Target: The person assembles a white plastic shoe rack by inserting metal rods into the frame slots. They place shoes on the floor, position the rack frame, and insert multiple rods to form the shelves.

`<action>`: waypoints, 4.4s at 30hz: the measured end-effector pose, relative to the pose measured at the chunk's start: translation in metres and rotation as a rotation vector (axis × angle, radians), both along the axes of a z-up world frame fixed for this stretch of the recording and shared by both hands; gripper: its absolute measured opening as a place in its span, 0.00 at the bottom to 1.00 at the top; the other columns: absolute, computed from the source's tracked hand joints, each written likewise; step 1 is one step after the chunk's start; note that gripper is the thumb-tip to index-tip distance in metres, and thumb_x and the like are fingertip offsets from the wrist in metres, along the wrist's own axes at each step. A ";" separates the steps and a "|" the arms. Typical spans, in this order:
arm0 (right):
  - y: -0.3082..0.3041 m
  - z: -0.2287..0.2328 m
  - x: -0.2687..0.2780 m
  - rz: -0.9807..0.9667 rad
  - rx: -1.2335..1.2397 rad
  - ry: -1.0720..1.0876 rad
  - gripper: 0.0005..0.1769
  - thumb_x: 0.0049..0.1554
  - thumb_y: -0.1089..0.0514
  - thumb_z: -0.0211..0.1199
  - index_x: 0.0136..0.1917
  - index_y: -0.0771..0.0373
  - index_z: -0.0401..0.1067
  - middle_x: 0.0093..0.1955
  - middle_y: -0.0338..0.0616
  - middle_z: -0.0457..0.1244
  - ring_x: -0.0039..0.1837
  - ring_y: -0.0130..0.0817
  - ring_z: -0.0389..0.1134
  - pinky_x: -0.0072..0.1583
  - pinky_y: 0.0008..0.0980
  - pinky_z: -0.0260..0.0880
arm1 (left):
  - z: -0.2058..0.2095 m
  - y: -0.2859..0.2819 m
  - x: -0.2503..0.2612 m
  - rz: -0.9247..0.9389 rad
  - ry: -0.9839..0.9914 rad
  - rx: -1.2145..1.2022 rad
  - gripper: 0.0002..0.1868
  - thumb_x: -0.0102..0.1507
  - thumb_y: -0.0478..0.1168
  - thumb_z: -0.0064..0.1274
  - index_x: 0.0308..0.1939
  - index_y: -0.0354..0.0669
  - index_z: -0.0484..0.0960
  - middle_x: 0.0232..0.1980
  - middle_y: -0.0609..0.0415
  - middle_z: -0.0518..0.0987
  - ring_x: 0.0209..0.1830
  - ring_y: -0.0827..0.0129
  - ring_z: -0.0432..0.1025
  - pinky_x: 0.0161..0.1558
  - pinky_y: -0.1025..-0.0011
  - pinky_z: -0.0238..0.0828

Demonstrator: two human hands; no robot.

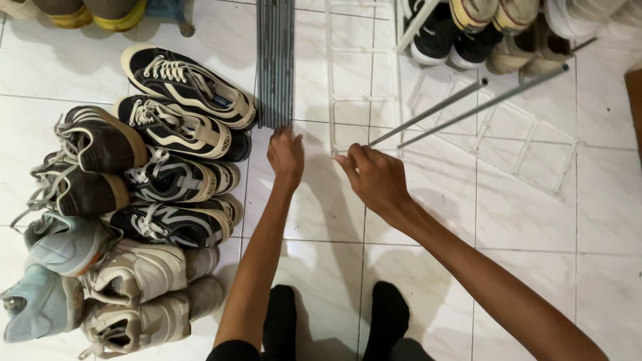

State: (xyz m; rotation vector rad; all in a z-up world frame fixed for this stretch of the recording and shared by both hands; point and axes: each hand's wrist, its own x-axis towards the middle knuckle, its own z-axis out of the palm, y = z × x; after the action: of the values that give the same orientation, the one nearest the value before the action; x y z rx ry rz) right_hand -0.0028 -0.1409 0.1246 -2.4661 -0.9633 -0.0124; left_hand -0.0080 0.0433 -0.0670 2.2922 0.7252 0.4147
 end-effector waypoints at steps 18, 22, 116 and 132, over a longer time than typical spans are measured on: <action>0.032 -0.071 0.024 0.068 -0.172 0.129 0.18 0.66 0.50 0.56 0.42 0.65 0.69 0.31 0.50 0.65 0.33 0.48 0.68 0.36 0.46 0.68 | -0.042 0.007 0.023 0.229 -0.025 -0.138 0.07 0.61 0.35 0.58 0.32 0.33 0.83 0.34 0.38 0.82 0.33 0.47 0.78 0.38 0.57 0.73; 0.039 -0.078 0.033 -0.004 -0.102 0.224 0.18 0.67 0.49 0.55 0.43 0.66 0.69 0.33 0.52 0.66 0.35 0.52 0.69 0.37 0.48 0.68 | -0.039 0.007 0.015 0.211 -0.143 -0.335 0.05 0.56 0.31 0.59 0.33 0.35 0.89 0.31 0.42 0.85 0.28 0.56 0.79 0.36 0.65 0.75; 0.009 -0.072 0.034 -0.078 0.232 0.345 0.08 0.66 0.60 0.59 0.54 0.67 0.69 0.32 0.53 0.64 0.34 0.47 0.67 0.37 0.42 0.64 | 0.047 -0.052 -0.008 -0.298 -0.281 -0.212 0.07 0.62 0.33 0.60 0.44 0.36 0.84 0.40 0.45 0.83 0.37 0.52 0.77 0.40 0.60 0.74; 0.011 -0.085 0.034 -0.096 0.253 0.296 0.09 0.66 0.58 0.58 0.53 0.68 0.68 0.34 0.54 0.66 0.36 0.46 0.70 0.37 0.41 0.68 | 0.038 -0.050 -0.005 -0.359 -0.286 -0.218 0.07 0.62 0.30 0.57 0.44 0.32 0.83 0.41 0.42 0.83 0.36 0.49 0.77 0.38 0.59 0.74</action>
State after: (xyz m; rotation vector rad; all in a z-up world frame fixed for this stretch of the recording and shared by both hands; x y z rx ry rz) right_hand 0.0315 -0.1302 0.0395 -2.2009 -0.6720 0.1826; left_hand -0.0134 -0.0071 -0.0288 2.0447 0.1982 0.4563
